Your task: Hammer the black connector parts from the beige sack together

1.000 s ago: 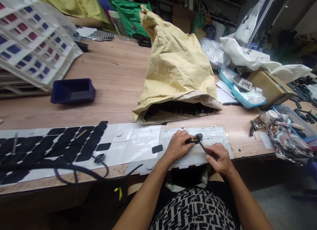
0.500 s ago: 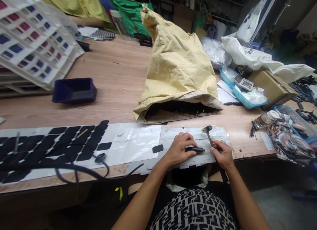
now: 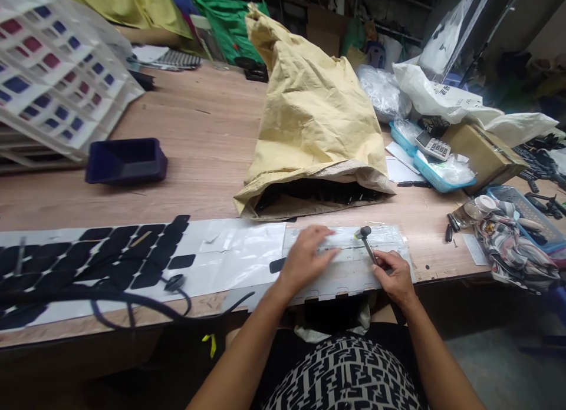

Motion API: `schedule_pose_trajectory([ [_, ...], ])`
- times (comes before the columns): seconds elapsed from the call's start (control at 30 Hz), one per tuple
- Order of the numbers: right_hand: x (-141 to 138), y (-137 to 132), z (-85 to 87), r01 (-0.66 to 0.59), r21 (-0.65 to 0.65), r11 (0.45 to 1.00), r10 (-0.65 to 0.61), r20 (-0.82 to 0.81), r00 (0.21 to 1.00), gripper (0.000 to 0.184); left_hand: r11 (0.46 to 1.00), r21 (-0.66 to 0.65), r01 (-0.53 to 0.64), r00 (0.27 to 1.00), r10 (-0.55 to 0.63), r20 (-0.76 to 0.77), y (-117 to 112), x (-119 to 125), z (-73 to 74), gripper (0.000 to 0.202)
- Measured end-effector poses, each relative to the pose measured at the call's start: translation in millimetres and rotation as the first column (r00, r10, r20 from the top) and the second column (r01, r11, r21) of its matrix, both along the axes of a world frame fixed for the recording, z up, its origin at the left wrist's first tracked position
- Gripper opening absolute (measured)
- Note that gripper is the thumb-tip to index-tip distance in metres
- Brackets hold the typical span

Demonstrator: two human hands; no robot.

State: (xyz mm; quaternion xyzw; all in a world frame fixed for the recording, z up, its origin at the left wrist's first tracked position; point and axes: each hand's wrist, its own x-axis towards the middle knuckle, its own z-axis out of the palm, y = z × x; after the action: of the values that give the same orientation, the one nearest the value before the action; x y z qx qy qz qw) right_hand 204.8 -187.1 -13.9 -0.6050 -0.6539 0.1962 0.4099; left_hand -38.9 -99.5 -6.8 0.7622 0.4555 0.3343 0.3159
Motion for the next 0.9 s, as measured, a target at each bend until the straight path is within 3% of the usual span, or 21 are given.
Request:
schedule_pose_trajectory([
  [0.03,-0.2,-0.2,0.0,0.001,0.007,1.000,-0.001,0.003,1.000,0.031,0.988,-0.004,-0.156,0.988,0.156,-0.010,16.5,-2.9,-0.2,0.036],
  [0.1,-0.4,-0.7,0.0,0.004,0.014,1.000,-0.004,0.002,1.000,0.031,0.900,0.017,-0.435,0.895,0.435,-0.100,47.4,-10.8,0.5,0.042],
  [0.2,-0.7,-1.4,0.6,0.005,0.019,1.000,-0.005,-0.002,1.000,0.031,0.727,0.083,-0.682,0.693,0.678,-0.247,80.2,-23.6,2.1,0.045],
  [0.27,-0.8,-1.4,1.3,0.003,0.022,1.000,-0.003,0.000,1.000,0.031,0.675,0.058,-0.735,0.621,0.705,-0.342,91.6,-29.1,1.5,0.042],
  [0.37,-1.0,-1.0,2.5,0.002,0.023,1.000,-0.002,0.002,1.000,0.031,0.666,0.020,-0.746,0.590,0.674,-0.444,98.0,-30.8,-3.0,0.038],
  [0.5,-1.4,-1.0,3.4,-0.002,0.022,1.000,0.002,-0.004,1.000,0.031,0.659,0.032,-0.752,0.572,0.676,-0.465,99.5,-31.1,-11.6,0.039],
  [0.6,-1.8,-1.4,3.0,-0.004,0.013,1.000,0.004,-0.019,1.000,0.032,0.707,0.037,-0.707,0.627,0.650,-0.430,97.7,-34.6,-13.5,0.037],
  [0.73,-0.1,-2.2,1.2,0.010,0.000,1.000,-0.010,-0.117,0.993,0.032,0.857,0.123,-0.501,0.810,0.514,-0.282,78.6,-26.2,-7.5,0.034],
  [0.83,3.6,-3.0,-0.5,0.024,-0.011,1.000,-0.026,-0.212,0.977,0.031,0.976,0.121,-0.181,0.959,0.203,-0.199,49.2,-0.5,-3.5,0.025],
  [0.9,6.1,-3.5,-1.5,0.035,-0.023,0.999,-0.040,-0.262,0.964,0.031,0.994,0.093,0.060,0.980,-0.041,-0.195,28.8,20.6,-4.7,0.019],
])
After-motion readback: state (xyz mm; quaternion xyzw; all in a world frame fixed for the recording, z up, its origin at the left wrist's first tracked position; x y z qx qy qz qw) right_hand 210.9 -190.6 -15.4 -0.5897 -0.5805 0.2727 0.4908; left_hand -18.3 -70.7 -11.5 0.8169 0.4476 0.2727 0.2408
